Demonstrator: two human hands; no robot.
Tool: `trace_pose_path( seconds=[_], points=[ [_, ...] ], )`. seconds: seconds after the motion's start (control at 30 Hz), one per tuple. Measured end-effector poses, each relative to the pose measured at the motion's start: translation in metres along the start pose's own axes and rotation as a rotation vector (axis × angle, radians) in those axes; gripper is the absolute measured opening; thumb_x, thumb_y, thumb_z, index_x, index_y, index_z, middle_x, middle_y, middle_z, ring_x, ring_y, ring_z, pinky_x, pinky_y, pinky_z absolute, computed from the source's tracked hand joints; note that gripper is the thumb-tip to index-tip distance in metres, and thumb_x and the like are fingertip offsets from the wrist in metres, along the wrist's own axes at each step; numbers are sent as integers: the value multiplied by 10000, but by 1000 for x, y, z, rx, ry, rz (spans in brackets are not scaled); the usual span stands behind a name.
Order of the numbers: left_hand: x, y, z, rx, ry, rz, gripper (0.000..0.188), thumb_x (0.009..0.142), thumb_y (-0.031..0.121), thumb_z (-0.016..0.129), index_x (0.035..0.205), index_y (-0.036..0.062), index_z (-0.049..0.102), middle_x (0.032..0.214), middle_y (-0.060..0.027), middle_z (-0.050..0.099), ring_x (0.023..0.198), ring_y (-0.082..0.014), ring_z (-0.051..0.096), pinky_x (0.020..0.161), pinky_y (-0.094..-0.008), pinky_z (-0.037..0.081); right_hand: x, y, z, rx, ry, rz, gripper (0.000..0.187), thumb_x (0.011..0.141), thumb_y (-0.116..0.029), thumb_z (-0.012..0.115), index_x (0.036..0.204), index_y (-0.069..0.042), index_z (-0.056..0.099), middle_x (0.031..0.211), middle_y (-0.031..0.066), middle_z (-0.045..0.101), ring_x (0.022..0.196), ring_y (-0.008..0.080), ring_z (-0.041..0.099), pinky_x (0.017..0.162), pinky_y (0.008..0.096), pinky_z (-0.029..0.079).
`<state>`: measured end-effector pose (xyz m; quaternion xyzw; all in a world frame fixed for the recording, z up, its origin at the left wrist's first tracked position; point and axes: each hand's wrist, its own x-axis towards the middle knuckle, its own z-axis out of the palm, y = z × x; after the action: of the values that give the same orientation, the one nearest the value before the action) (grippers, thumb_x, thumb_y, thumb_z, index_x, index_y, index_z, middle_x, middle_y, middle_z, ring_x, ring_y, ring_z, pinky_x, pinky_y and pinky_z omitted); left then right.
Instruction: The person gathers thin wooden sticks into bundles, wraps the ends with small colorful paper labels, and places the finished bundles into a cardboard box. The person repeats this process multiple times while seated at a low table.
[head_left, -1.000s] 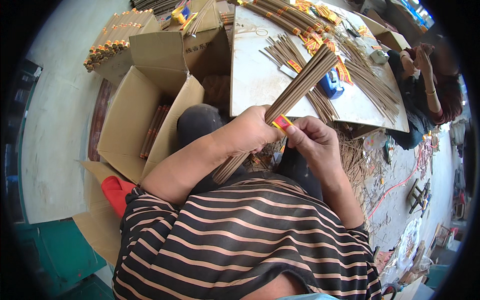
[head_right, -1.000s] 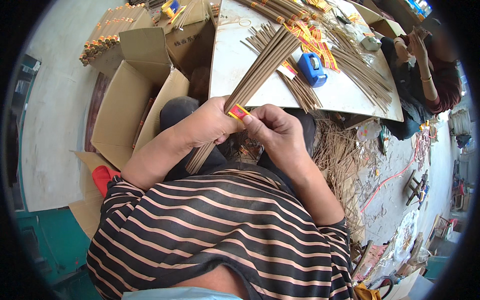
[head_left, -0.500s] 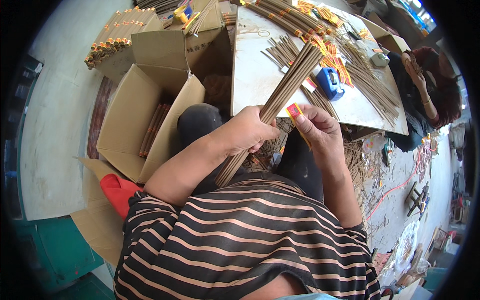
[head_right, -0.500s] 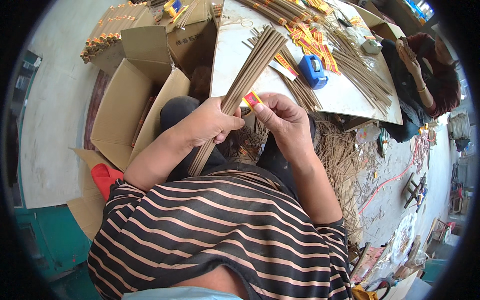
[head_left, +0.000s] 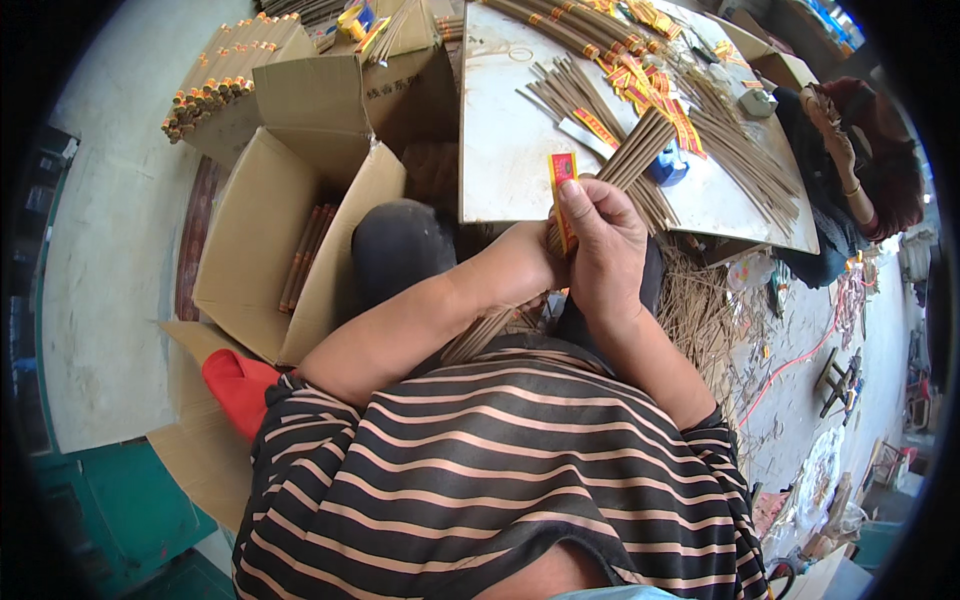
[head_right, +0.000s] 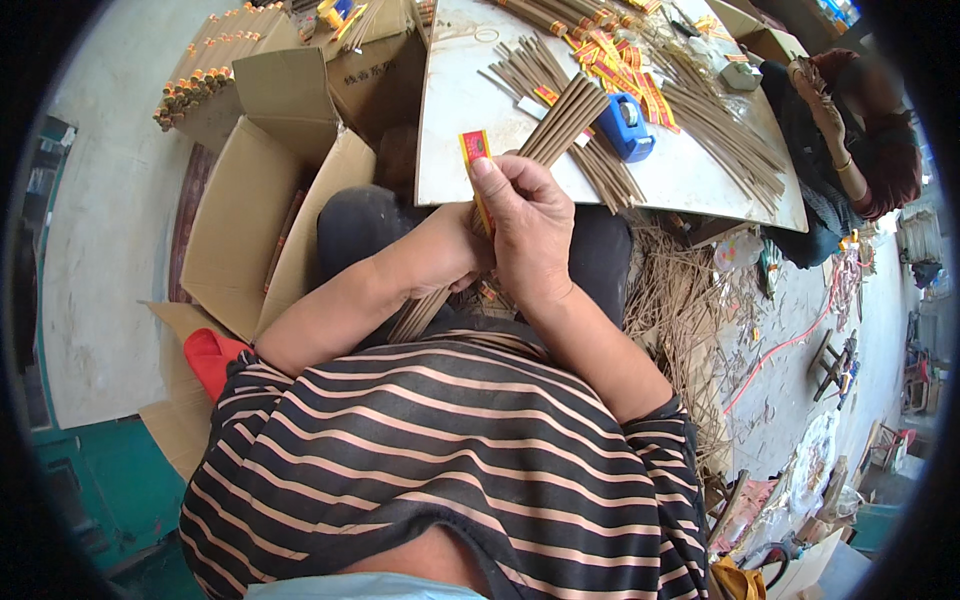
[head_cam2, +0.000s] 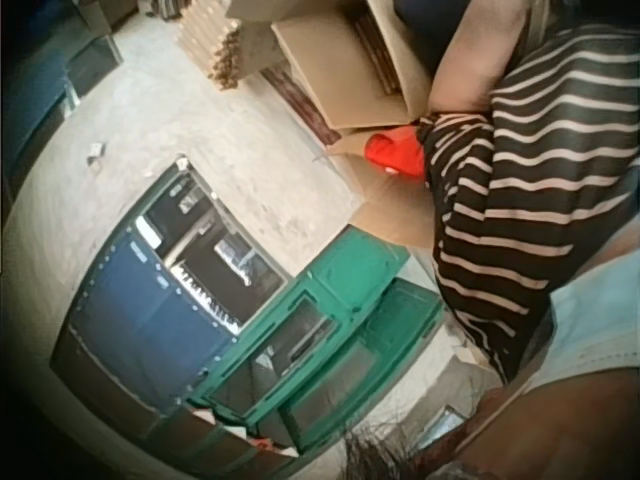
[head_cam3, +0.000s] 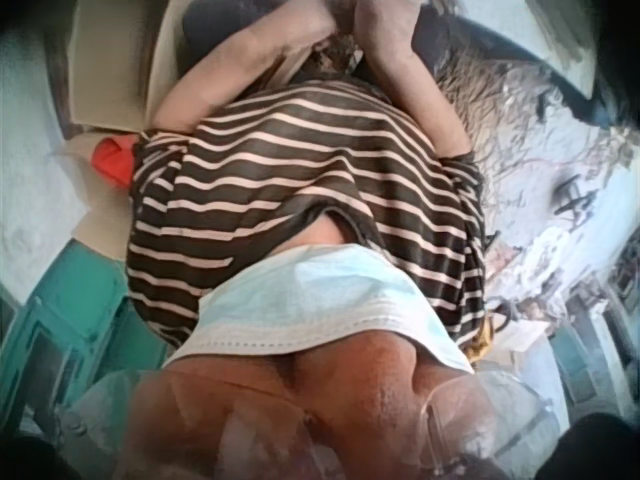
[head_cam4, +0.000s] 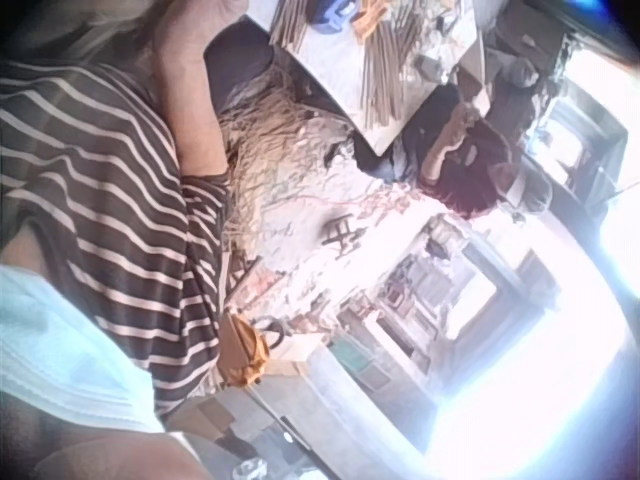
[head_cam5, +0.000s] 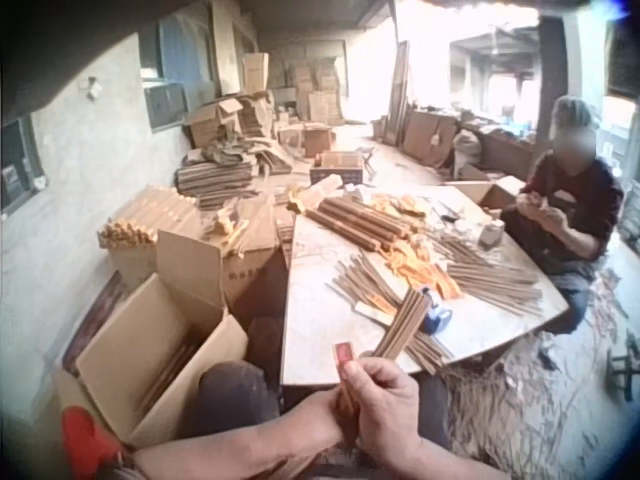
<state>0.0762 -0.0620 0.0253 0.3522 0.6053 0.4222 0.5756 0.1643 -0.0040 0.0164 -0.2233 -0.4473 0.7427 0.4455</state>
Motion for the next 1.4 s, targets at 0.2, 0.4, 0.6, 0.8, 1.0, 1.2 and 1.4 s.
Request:
trace_pose_path(
  seconds=[0.2, 0.4, 0.6, 0.8, 1.0, 1.2, 1.4],
  points=[
    [-11, -1, 0, 19, -41, -30, 160, 713, 47, 622, 847, -2, 549, 595, -38, 521, 429, -108, 468, 377, -235, 359, 0, -4, -5, 35, 13, -14, 110, 849, -116, 627, 864, -8, 610, 759, 35, 592, 680, 88, 531, 635, 210, 432],
    [-10, -10, -5, -21, -8, 2, 191, 745, 63, 643, 879, 7, 519, 604, -28, 497, 416, -86, 445, 360, -230, 347, 7, -10, -7, 21, -92, 67, 115, 855, -135, 620, 875, -23, 604, 782, 31, 598, 696, 92, 539, 648, 214, 432],
    [2, 0, -44, -220, 69, 14, 180, 790, 80, 645, 817, 51, 470, 537, 8, 423, 379, -53, 373, 336, -207, 289, 25, -45, -25, -84, -46, 60, 117, 857, -147, 616, 824, -34, 614, 736, 28, 604, 660, 80, 544, 606, 194, 411],
    [20, 6, -67, -357, 38, 25, 167, 793, 95, 657, 728, 60, 506, 496, 20, 421, 362, -57, 368, 333, -214, 292, 17, -31, -39, -289, -228, 258, 146, 864, -159, 614, 838, -17, 593, 664, 15, 560, 468, 13, 351, 412, 174, 251],
    [16, 5, -61, -357, 42, 33, 147, 793, 82, 648, 757, 48, 509, 516, 14, 437, 365, -57, 383, 332, -210, 306, 20, -28, -36, -341, -273, 254, 137, 858, -151, 624, 821, -20, 607, 676, -7, 556, 508, 18, 392, 454, 166, 288],
    [7, -1, -33, -222, 15, 37, 170, 768, 47, 651, 808, 21, 488, 562, -1, 444, 367, -54, 381, 324, -212, 313, 40, -16, -18, -137, -169, 71, 165, 855, -187, 625, 839, -22, 624, 761, 14, 599, 738, 70, 560, 667, 196, 434],
    [8, -5, -15, -194, -59, 14, 170, 739, 46, 653, 832, -15, 525, 613, -23, 488, 388, -68, 408, 337, -212, 308, 43, 1, -6, 31, -108, -10, 139, 855, -143, 622, 893, -14, 589, 787, 55, 605, 685, 118, 569, 654, 257, 484]
  ],
)
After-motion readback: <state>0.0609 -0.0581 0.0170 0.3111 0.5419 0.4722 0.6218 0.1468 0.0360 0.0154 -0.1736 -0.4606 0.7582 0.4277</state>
